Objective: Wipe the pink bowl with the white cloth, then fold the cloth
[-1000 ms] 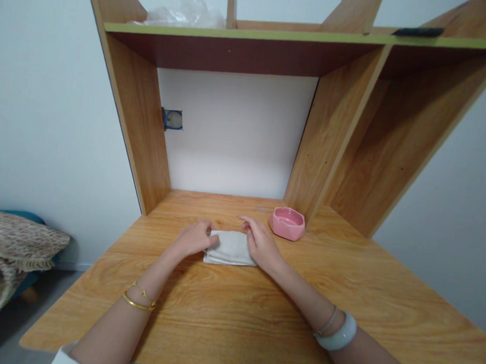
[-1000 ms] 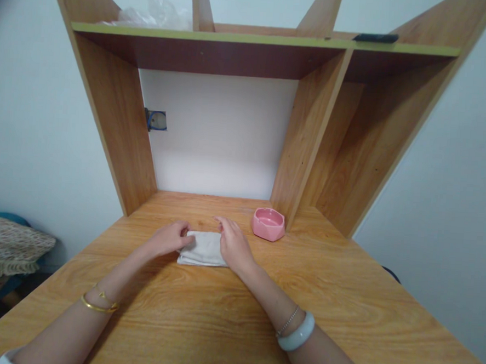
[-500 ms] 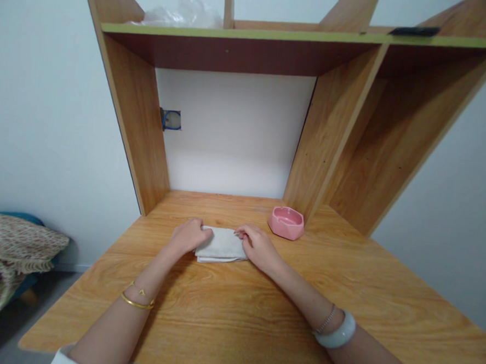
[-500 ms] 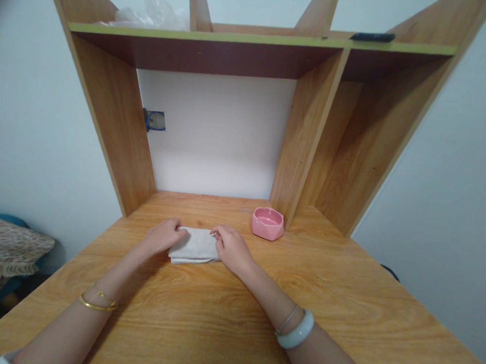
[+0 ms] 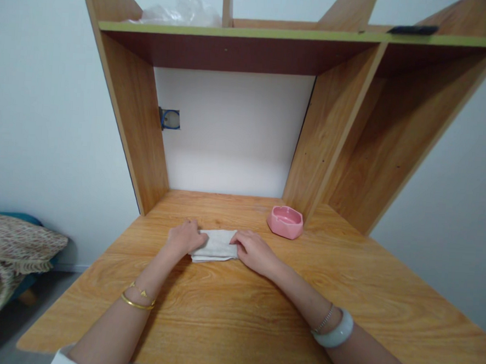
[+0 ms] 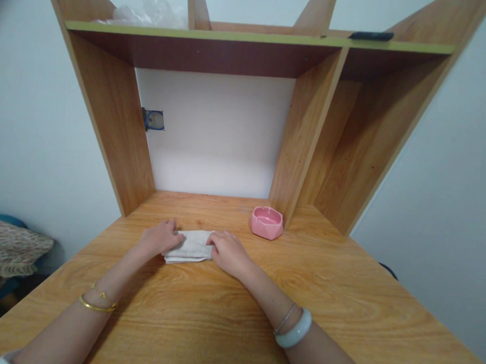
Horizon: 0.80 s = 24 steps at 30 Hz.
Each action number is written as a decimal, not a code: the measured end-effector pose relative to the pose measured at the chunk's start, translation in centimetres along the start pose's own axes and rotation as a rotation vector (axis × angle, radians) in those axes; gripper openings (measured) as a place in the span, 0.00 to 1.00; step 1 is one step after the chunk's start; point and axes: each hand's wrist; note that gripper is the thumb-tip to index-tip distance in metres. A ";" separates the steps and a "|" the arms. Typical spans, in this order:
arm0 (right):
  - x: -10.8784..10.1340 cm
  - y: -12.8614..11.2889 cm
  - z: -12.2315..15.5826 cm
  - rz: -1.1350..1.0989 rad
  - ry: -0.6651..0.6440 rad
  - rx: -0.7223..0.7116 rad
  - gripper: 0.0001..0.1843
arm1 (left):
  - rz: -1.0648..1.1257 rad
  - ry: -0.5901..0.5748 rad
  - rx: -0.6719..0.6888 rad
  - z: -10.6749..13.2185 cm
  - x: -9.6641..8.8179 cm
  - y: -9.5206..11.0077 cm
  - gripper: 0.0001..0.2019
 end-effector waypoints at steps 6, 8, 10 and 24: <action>0.3 0.3 0.0 0.006 0.022 0.053 0.14 | 0.046 0.059 -0.005 0.2 -0.5 0.0 0.18; 0.5 0.8 -0.1 -0.034 0.092 0.136 0.12 | 0.044 0.083 -0.036 0.2 -0.9 0.0 0.18; 0.7 1.3 -0.2 -0.089 0.151 0.254 0.11 | 0.019 0.079 -0.071 0.2 -1.2 0.0 0.18; -1.2 2.0 -0.2 -0.138 -0.064 0.567 0.23 | 0.045 0.025 -0.042 0.1 -0.6 0.1 0.18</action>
Point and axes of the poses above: each hand's wrist, its own z-axis away from the middle knuckle, its own x-axis out of the palm, y = z × x, and after that the axes turned 9 degrees about -x, right-handed
